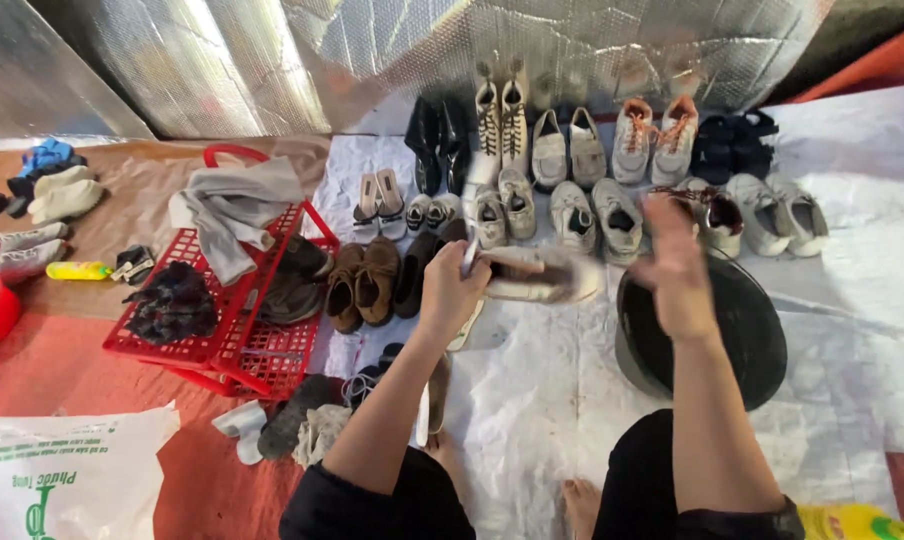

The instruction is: The person scrubs a white sneaker with a toothbrush, repeatedly dipping the brush into a black bowl of water. The person rotates the shoe to clean different areas including the sole and upper. Other shoes are arranged nearby on a white sheet.

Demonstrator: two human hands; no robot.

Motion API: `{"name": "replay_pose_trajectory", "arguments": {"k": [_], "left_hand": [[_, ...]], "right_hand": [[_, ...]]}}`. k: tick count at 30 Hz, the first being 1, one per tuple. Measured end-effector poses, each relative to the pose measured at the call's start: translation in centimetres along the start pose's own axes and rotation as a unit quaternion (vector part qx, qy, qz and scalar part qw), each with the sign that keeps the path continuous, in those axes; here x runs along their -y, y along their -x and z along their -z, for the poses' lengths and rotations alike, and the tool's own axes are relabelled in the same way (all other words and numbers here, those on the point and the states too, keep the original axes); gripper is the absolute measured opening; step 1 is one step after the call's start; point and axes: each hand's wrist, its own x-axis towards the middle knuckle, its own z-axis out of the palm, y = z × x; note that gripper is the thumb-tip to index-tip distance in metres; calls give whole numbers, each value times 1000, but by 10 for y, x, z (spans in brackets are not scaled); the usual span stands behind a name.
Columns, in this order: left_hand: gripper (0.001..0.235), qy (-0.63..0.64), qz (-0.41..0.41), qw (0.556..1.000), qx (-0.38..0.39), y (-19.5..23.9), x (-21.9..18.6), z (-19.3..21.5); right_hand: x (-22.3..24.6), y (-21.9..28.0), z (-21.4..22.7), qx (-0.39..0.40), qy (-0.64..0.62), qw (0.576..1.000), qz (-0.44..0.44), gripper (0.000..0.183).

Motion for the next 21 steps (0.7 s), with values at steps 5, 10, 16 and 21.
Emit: {"name": "replay_pose_trajectory", "arguments": {"k": [5,10,16,21], "left_hand": [[21,-88,-114,988,52,0,24,-1],[27,-30,-146,987,57,8,5,6],[29,9,-174,982,71,13,6,9],[22,-18,-175,980,92,12,15,14]], "right_hand": [[13,9,-51,202,-143,967,-60,90],[1,5,-71,243,-71,966,47,70],[15,8,-81,180,-99,977,-62,38],[93,1,-94,157,-83,973,-148,20]]}}
